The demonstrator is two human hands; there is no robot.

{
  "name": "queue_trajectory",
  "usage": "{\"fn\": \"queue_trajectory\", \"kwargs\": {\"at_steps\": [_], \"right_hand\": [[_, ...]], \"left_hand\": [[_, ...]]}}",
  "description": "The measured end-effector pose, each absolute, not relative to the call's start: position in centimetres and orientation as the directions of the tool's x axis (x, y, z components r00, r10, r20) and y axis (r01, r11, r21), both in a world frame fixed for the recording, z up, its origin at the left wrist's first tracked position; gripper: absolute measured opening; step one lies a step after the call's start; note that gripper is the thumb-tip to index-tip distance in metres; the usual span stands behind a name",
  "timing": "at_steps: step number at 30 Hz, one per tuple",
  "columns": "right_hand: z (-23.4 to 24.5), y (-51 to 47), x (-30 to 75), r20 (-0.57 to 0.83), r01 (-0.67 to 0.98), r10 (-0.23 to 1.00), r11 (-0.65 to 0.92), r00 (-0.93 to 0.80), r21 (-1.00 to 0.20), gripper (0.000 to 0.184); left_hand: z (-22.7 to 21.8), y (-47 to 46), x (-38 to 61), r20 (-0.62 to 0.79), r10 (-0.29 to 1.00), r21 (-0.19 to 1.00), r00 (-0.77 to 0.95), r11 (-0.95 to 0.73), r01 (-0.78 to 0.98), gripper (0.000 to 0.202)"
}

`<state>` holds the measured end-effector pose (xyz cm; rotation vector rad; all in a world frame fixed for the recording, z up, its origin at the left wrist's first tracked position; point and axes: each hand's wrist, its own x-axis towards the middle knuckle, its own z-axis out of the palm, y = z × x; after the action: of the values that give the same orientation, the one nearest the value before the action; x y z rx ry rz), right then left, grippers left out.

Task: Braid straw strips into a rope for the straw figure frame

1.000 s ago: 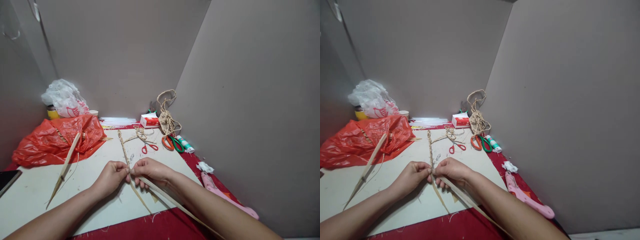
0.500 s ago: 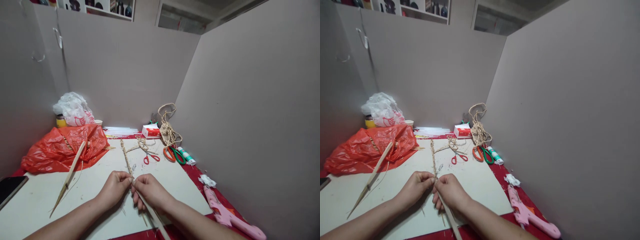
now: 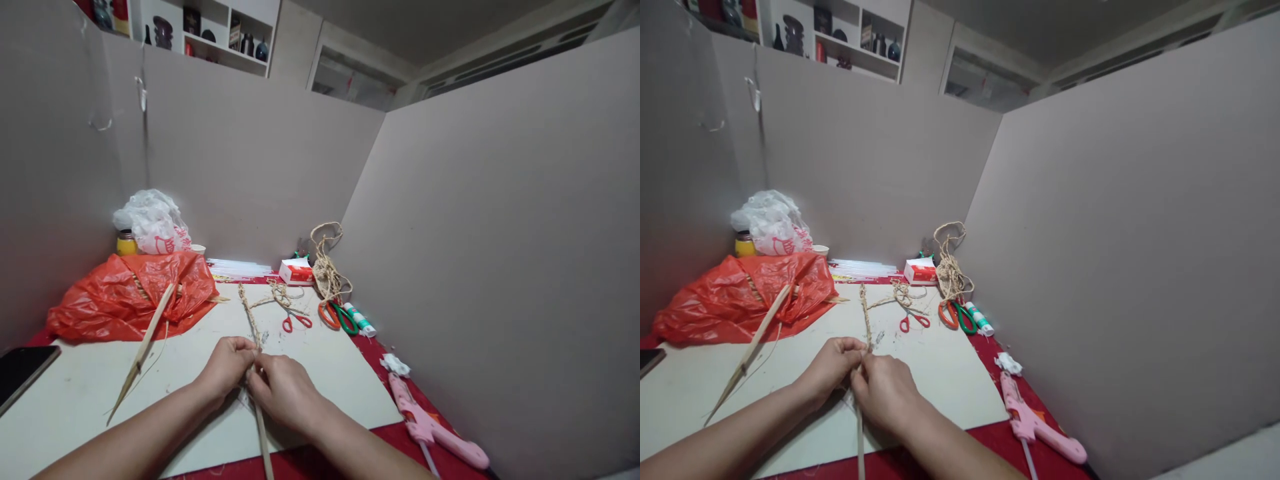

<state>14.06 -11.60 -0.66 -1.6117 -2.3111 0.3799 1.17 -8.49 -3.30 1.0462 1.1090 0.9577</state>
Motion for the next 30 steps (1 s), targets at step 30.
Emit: {"fn": "queue_trajectory", "kwargs": {"at_steps": [30], "right_hand": [[-1.8, -9.1, 16.1, -0.394, 0.070, 0.773, -0.417, -0.498, -0.906, 0.015]], "left_hand": [[-2.2, -8.2, -0.1, -0.263, 0.904, 0.961, 0.336, 0.278, 0.002, 0.027]]}}
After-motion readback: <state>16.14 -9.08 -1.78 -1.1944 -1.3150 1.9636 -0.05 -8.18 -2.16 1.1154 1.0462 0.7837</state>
